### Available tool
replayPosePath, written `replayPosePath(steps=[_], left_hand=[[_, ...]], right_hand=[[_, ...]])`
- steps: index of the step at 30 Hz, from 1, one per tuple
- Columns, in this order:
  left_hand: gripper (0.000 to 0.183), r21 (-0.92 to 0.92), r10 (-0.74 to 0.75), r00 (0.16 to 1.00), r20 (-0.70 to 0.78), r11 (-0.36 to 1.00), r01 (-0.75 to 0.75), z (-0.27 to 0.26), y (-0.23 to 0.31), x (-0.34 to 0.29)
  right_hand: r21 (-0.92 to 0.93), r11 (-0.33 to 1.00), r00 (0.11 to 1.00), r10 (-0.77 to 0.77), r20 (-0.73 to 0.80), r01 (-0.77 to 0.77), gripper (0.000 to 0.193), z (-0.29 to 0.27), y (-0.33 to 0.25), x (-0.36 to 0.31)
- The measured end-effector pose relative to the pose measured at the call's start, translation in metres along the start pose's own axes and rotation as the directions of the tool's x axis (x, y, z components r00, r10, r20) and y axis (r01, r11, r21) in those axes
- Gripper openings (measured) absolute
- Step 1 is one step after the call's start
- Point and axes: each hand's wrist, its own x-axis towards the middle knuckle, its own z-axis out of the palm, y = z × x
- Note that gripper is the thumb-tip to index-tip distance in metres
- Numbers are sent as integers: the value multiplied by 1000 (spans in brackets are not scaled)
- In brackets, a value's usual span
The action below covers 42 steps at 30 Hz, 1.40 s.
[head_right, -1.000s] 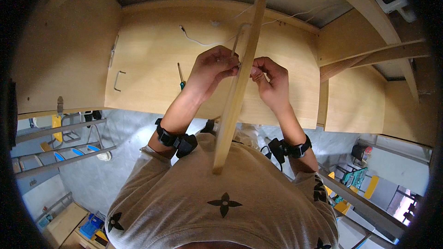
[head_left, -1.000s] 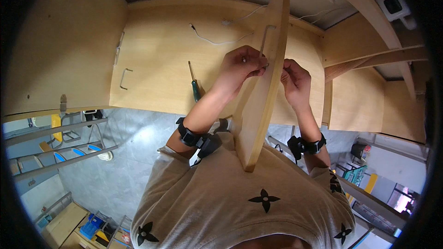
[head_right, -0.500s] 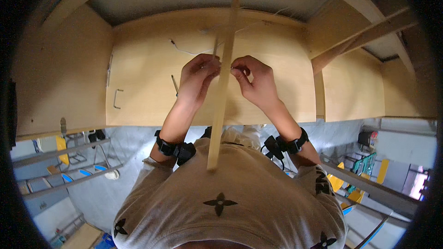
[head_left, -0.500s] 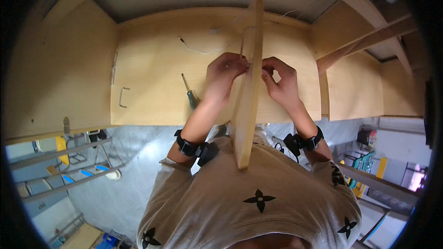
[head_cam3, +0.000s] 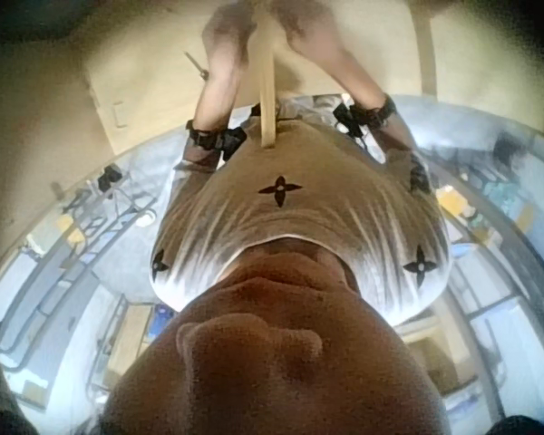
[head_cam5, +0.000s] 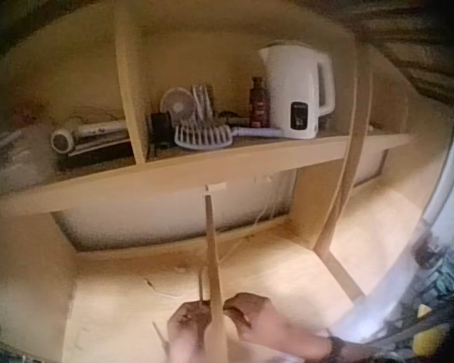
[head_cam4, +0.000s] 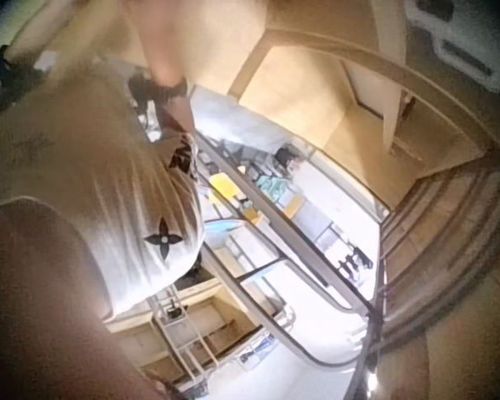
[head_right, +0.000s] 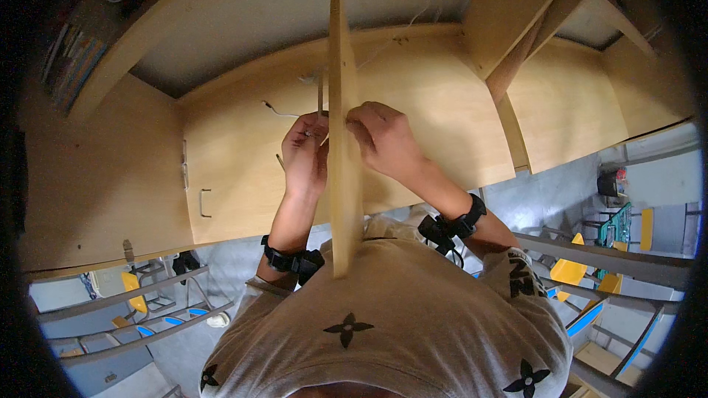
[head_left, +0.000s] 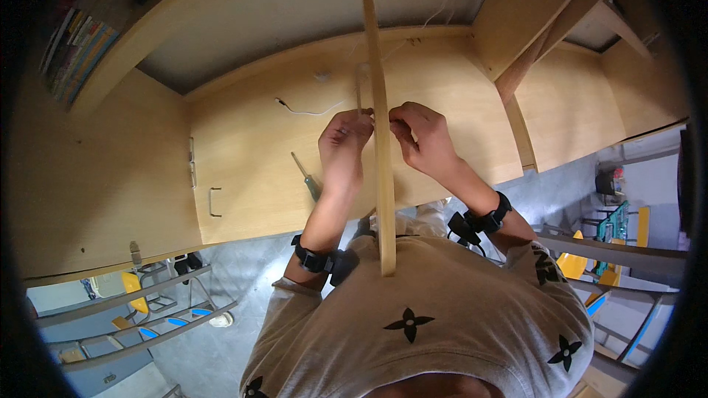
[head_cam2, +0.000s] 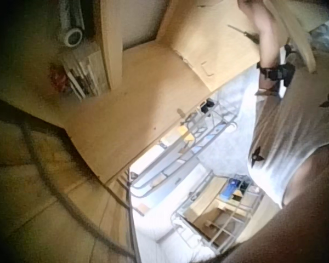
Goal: The person uses a screwdriver to tighten a hinge inside a cabinet, then places a wooden door on a surface and aligns a metal handle with holes. They use a screwdriver to secure screws into the handle through the door before moving the door back toward the cabinet frame.
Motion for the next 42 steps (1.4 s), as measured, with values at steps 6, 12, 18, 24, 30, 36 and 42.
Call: replayPosePath(steps=[6, 12, 18, 24, 30, 36, 42], left_hand=[[13, 26, -34, 999, -22, 999, 35, 10, 6, -2], [13, 63, -53, 998, 46, 997, 50, 6, 8, -2], [19, 121, -159, 985, 73, 981, 149, -40, 5, 4], [55, 799, 78, 828, -556, -225, 558, -230, -66, -21], [40, 812, 25, 829, -559, -186, 553, -249, -94, -26], [26, -25, -40, 974, -223, 999, 35, -141, 1, -6], [34, -280, 183, 976, 113, 949, -146, 7, 60, -7]], right_hand=[[182, 935, 948, 278, 156, -305, 5, -9, 5, 2], [394, 860, 946, 307, 109, -324, 16, -16, 8, 3], [416, 848, 937, 347, 33, -329, 24, -16, 2, 7], [100, 994, 999, -35, -30, 38, 31, -34, -21, 23], [-9, 925, 892, -363, 269, 380, 21, -28, -48, 38], [73, 944, 881, -328, 342, 323, 18, -23, -31, 34], [230, 969, 947, -157, 281, 92, 53, -25, -55, 40]])
